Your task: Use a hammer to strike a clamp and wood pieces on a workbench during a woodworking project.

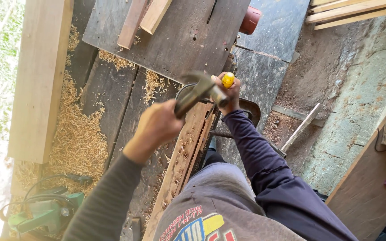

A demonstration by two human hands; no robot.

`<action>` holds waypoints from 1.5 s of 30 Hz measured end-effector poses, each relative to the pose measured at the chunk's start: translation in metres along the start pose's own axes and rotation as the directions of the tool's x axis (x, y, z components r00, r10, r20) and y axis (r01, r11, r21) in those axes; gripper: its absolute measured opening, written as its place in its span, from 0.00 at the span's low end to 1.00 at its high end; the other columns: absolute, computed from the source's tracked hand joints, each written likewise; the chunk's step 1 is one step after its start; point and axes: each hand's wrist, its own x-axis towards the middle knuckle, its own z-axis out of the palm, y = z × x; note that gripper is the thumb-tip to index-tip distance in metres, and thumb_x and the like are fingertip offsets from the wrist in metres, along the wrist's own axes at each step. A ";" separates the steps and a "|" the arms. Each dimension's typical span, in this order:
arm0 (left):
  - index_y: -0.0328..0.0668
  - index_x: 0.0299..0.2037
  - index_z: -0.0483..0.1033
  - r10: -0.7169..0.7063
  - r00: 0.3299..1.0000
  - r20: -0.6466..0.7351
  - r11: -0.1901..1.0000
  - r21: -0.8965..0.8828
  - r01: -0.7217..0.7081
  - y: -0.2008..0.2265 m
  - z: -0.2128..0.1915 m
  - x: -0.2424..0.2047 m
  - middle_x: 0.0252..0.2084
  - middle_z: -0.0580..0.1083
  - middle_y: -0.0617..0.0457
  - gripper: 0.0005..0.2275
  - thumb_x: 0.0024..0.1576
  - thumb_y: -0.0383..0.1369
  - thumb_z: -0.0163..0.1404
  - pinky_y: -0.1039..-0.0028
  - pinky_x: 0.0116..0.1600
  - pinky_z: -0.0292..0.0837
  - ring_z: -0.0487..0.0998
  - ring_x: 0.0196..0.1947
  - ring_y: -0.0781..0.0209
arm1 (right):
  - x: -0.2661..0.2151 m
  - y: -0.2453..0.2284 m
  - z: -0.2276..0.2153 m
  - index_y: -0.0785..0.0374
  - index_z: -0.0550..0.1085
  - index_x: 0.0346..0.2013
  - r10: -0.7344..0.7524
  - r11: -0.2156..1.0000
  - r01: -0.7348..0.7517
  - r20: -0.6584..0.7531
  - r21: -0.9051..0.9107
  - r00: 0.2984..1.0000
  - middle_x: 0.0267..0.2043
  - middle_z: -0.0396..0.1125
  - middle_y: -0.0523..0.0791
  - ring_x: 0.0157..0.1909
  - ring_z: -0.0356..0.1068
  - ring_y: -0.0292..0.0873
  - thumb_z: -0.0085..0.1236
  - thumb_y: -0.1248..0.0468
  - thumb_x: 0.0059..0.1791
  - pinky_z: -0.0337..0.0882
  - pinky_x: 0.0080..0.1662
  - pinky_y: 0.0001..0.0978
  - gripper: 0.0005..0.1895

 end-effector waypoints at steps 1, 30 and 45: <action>0.40 0.35 0.75 0.003 1.000 0.001 1.000 0.001 -0.003 0.011 -0.010 0.011 0.21 0.76 0.48 0.09 0.56 0.38 0.54 0.59 0.31 0.77 0.80 0.20 0.51 | -0.001 -0.002 0.001 0.64 0.68 0.28 -0.002 1.000 0.002 -0.003 0.000 1.000 0.19 0.61 0.40 0.19 0.60 0.33 0.58 0.68 0.54 0.61 0.23 0.26 0.11; 0.40 0.37 0.81 0.093 0.991 0.101 0.961 0.252 -0.116 0.051 -0.023 0.069 0.31 0.79 0.38 0.06 0.51 0.29 0.54 0.55 0.42 0.78 0.83 0.32 0.42 | -0.015 -0.006 0.012 0.63 0.68 0.29 0.119 0.987 -0.113 -0.051 0.117 0.992 0.19 0.61 0.41 0.16 0.60 0.35 0.55 0.69 0.52 0.63 0.21 0.29 0.08; 0.39 0.35 0.82 0.104 0.993 0.063 0.963 0.242 -0.116 0.045 -0.013 0.072 0.32 0.78 0.37 0.07 0.49 0.29 0.55 0.53 0.44 0.77 0.82 0.36 0.38 | -0.013 -0.001 0.011 0.63 0.67 0.27 0.080 0.993 -0.076 -0.036 0.091 0.996 0.19 0.60 0.41 0.16 0.59 0.35 0.50 0.72 0.51 0.63 0.21 0.29 0.08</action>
